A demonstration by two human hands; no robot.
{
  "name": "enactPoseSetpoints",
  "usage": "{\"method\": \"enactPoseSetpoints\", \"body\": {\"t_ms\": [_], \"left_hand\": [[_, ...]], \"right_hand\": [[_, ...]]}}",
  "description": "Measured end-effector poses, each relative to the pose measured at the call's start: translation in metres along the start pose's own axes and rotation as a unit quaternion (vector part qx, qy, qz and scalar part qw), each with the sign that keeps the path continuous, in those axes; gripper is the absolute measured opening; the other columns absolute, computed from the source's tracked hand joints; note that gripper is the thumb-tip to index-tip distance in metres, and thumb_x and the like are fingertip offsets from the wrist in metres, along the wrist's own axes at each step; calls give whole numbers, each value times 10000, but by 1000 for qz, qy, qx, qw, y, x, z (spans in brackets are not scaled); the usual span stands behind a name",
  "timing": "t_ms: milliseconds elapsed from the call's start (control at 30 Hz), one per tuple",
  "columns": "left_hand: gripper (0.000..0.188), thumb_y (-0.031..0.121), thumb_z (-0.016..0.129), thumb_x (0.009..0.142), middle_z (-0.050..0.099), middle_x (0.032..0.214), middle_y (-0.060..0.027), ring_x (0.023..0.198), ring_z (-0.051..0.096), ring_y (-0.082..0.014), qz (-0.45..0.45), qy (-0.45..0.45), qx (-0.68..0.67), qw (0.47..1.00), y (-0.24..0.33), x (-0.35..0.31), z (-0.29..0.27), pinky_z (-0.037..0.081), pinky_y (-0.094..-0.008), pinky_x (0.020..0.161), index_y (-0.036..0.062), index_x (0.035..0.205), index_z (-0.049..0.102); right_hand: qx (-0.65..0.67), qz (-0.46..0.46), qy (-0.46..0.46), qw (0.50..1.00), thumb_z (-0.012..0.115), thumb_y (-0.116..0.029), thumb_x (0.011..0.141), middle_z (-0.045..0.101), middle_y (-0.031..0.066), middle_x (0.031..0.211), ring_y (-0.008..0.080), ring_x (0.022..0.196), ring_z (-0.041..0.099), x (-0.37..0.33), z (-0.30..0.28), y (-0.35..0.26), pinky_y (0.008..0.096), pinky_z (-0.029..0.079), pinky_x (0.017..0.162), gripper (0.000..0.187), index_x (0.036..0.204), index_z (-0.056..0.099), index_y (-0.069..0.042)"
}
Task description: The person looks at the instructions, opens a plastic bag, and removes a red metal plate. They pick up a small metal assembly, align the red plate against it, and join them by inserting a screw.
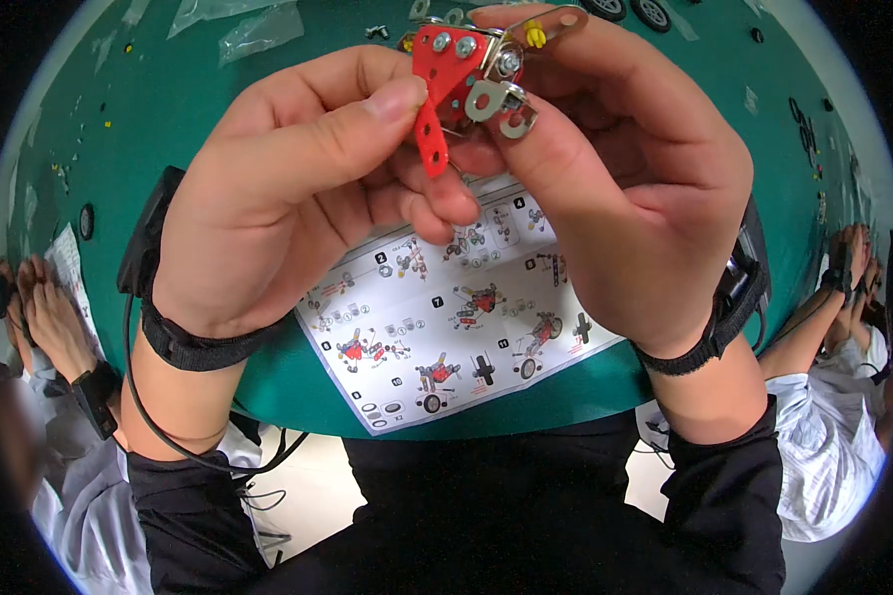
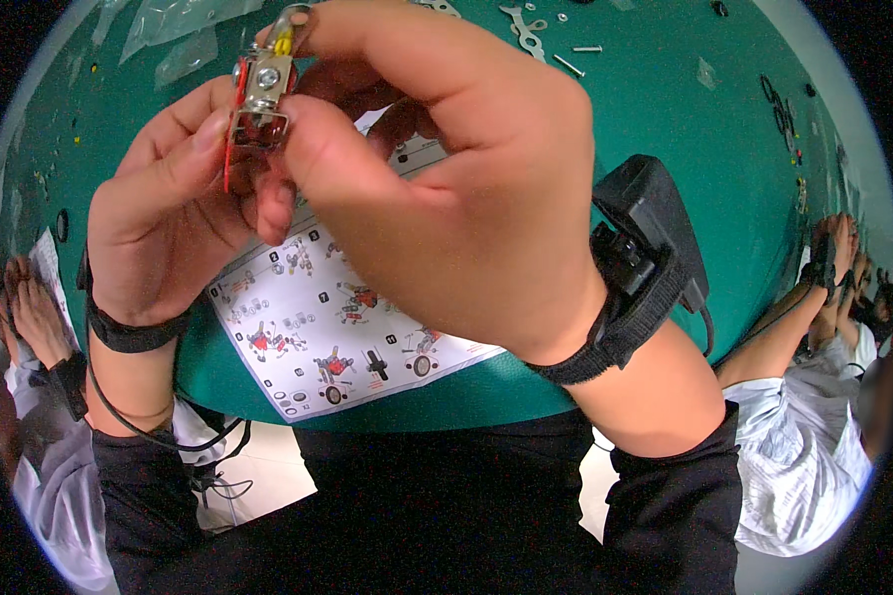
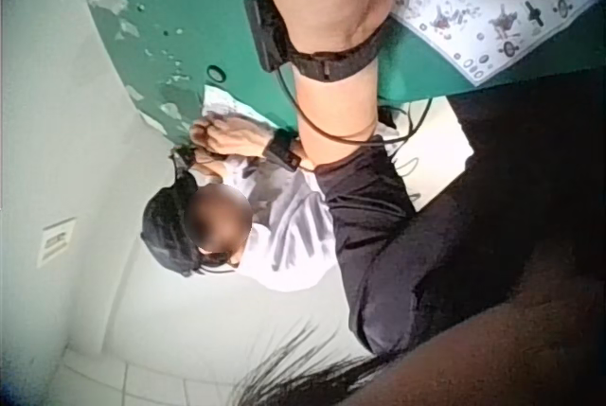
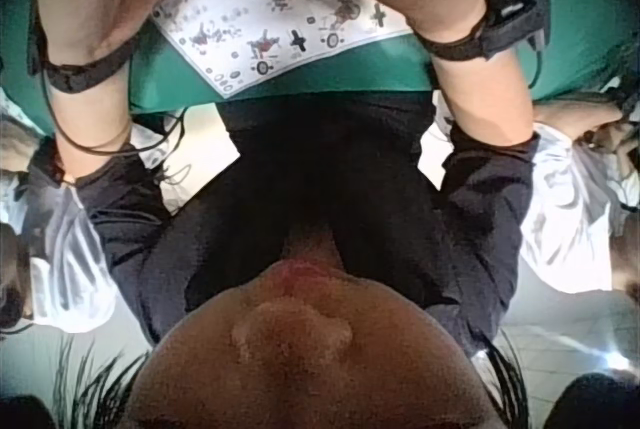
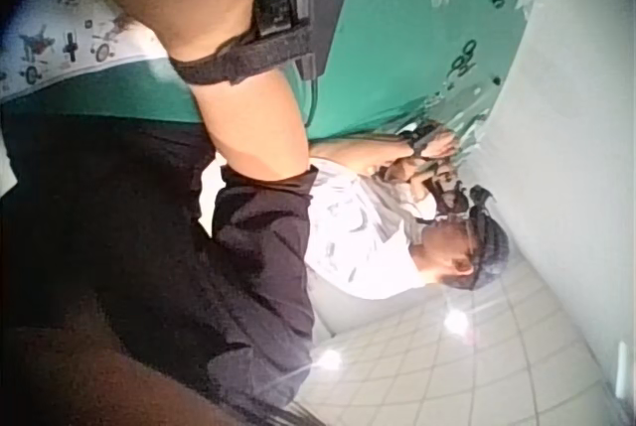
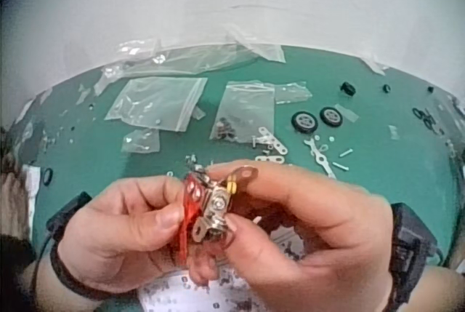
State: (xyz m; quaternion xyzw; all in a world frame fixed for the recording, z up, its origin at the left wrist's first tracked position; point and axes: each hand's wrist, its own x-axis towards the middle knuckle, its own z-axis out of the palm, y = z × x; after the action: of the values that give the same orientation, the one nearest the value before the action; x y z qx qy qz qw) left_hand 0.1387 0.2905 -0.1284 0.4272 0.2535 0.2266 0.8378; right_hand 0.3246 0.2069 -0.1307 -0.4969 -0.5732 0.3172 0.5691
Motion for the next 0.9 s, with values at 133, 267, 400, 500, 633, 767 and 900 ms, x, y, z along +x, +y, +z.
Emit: {"method": "enactPoseSetpoints", "body": {"t_ms": [133, 267, 400, 500, 633, 767, 900], "left_hand": [[331, 270, 544, 995, 672, 919, -138, 701, 665, -182, -6, 8, 11, 1000, 1, 1, 0, 533, -279, 625, -32, 1130, 543], [327, 277, 544, 998, 684, 877, -137, 682, 667, -188, -5, -7, 47, 999, 4, 2, -2, 539, -293, 626, -24, 1127, 543], [310, 286, 543, 1000, 688, 825, -128, 649, 664, -186, -4, -4, 59, 998, 5, 0, 0, 545, -303, 624, -7, 1101, 544], [301, 286, 534, 1005, 688, 821, -127, 642, 662, -183, -7, 10, 44, 999, 3, 1, 0, 550, -302, 617, -1, 1095, 541], [301, 282, 520, 1014, 687, 862, -132, 655, 672, -188, -2, -17, 37, 999, 0, 1, -4, 563, -303, 618, -1, 1116, 529], [331, 281, 503, 1023, 684, 925, -142, 685, 685, -199, -15, -25, 7, 1000, 1, 3, -2, 570, -303, 626, -14, 1175, 517], [377, 276, 470, 1039, 676, 987, -143, 735, 699, -194, -30, -10, -8, 999, 1, 3, 0, 587, -287, 653, -25, 1263, 489]], "right_hand": [[1, 0, -1, 1000, 640, 26, 894, 703, 128, 1003, 151, 826, 701, 0, 1, 1, 266, 562, 723, 313, 1203, 594, 43], [0, 0, 3, 1000, 638, 28, 894, 702, 132, 1010, 152, 832, 700, 0, -1, 2, 270, 562, 730, 316, 1206, 592, 45], [2, -1, 5, 1000, 637, 30, 894, 702, 135, 1017, 154, 839, 699, -1, 0, 1, 273, 562, 737, 319, 1209, 589, 47], [-1, -3, 7, 1000, 636, 32, 894, 701, 138, 1022, 156, 844, 698, -1, 1, 3, 276, 562, 743, 321, 1211, 587, 49], [-1, -3, 7, 1000, 635, 35, 894, 701, 141, 1028, 157, 850, 696, -1, 2, 3, 279, 563, 750, 324, 1214, 585, 51], [-1, -6, 6, 1000, 634, 37, 894, 700, 144, 1035, 159, 857, 695, 0, 1, 2, 282, 563, 757, 327, 1217, 582, 53], [-2, -7, 8, 1000, 633, 39, 895, 700, 148, 1042, 161, 864, 694, 0, 0, 3, 286, 563, 764, 330, 1220, 580, 55]]}}
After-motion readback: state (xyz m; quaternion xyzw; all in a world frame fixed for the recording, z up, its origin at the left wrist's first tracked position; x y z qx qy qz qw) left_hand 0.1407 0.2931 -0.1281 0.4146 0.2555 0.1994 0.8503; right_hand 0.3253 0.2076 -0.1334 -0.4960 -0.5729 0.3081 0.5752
